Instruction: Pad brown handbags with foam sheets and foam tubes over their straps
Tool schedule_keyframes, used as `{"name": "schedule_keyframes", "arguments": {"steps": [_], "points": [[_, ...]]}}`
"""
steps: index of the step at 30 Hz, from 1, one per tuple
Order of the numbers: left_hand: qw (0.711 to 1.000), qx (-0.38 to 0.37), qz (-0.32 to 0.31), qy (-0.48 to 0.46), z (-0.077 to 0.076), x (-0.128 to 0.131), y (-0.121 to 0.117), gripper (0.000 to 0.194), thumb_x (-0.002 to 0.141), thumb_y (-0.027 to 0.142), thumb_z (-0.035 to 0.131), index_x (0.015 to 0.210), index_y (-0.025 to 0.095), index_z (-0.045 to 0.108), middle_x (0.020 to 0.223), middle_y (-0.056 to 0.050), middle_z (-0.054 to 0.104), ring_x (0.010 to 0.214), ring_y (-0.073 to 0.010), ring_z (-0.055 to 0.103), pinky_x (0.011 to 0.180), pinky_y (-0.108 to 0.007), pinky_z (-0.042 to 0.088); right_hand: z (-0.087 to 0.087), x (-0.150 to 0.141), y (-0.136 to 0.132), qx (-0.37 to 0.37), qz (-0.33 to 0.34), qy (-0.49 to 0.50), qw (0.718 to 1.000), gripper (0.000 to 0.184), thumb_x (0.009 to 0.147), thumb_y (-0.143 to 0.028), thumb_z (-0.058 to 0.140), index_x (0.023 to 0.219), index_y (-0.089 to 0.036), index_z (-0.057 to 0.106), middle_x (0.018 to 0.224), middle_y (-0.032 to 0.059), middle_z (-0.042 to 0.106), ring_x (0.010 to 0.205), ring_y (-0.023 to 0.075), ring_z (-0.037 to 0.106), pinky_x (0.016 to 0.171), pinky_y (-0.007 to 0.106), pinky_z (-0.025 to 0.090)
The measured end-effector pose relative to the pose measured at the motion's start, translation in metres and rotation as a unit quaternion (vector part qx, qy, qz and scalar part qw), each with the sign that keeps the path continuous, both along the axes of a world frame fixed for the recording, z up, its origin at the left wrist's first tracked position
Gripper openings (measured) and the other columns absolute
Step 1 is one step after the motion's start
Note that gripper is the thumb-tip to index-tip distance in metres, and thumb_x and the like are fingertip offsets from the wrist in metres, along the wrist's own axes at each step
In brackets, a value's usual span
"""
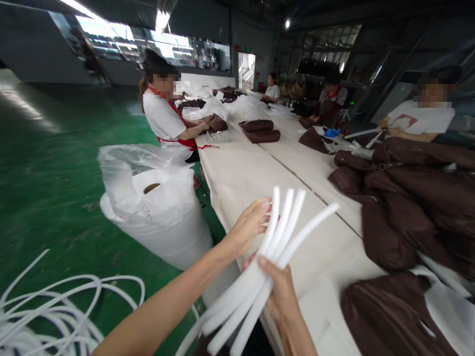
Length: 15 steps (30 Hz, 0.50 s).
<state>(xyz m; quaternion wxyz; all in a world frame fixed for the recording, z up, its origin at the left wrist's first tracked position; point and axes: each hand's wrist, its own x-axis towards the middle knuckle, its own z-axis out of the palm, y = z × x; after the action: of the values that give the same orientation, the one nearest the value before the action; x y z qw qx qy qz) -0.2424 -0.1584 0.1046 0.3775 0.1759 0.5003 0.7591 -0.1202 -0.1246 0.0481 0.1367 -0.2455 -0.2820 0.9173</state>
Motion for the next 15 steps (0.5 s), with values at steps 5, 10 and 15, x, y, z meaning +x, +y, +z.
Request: {"name": "schedule_keyframes", "arguments": {"steps": [5,10,15], "points": [[0.966,-0.114,-0.230,0.003,-0.016,0.010,-0.031,0.052,0.086,0.061,0.060,0.096,0.011,0.073,0.087,-0.010,0.073,0.074,-0.0192,0.064,0.066,-0.026,0.049,0.048,-0.006,0.069,0.018,-0.141,0.003,0.990,0.034,0.058,-0.020,0.085,0.087,-0.008,0.072,0.088,0.0130,0.075,0.085,0.0280,0.072,0.079,0.039,0.061],[0.965,-0.106,-0.235,0.041,-0.017,0.013,-0.050,0.039,0.085,0.052,0.065,0.079,0.014,0.071,0.071,-0.006,0.069,0.063,-0.0166,0.060,0.060,-0.025,0.048,0.066,0.000,0.096,0.038,-0.199,-0.001,0.979,0.026,0.063,-0.017,0.081,0.085,-0.009,0.069,0.089,0.0130,0.075,0.088,0.0276,0.072,0.083,0.040,0.062],[0.956,-0.118,-0.263,0.049,-0.008,0.018,-0.058,0.037,0.085,0.051,0.063,0.080,0.014,0.068,0.076,-0.009,0.069,0.059,-0.0156,0.062,0.058,-0.024,0.049,0.072,0.010,0.112,0.054,-0.230,0.011,0.972,0.026,0.064,-0.015,0.080,0.086,-0.009,0.068,0.087,0.0123,0.074,0.088,0.0261,0.072,0.084,0.039,0.061]]}}
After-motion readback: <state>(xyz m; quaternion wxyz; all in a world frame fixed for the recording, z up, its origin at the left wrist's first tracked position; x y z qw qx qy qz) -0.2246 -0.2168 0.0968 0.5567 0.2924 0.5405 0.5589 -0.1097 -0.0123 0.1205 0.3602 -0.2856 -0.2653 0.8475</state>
